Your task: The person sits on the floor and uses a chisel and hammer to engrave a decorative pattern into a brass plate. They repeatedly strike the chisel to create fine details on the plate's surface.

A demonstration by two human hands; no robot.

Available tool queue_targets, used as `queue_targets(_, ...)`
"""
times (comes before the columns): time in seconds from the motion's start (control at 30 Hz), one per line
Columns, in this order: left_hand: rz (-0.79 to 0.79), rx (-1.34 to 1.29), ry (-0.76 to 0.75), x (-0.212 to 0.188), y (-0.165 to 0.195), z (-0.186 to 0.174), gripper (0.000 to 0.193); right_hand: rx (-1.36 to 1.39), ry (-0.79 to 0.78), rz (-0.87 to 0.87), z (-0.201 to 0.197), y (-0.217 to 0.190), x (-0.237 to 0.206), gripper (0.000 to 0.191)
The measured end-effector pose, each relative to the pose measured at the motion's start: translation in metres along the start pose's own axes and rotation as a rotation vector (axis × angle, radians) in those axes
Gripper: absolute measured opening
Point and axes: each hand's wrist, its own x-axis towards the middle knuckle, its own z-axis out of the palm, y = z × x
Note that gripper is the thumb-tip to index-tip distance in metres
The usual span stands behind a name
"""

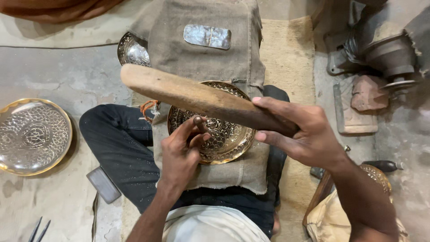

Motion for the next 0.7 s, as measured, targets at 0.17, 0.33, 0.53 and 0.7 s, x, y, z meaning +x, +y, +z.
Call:
queue_targets(0.17, 0.037, -0.029, 0.054, -0.003, -0.005, 0.004, 0.049, 0.010, 0.060, -0.008, 0.004, 0.004, 0.003, 0.059)
queue_targets(0.33, 0.089, 0.090, 0.057, -0.002, -0.008, 0.005, 0.033, -0.034, -0.169, 0.072, 0.003, 0.006, 0.011, 0.053)
queue_targets(0.53, 0.048, 0.038, 0.057, -0.002, -0.005, 0.005, 0.040, -0.046, -0.157, 0.081, 0.004, -0.003, 0.015, 0.054)
queue_targets(0.7, 0.081, 0.009, 0.045, -0.002, -0.008, 0.005, 0.044, 0.017, -0.104, 0.095, 0.003, -0.005, 0.019, 0.057)
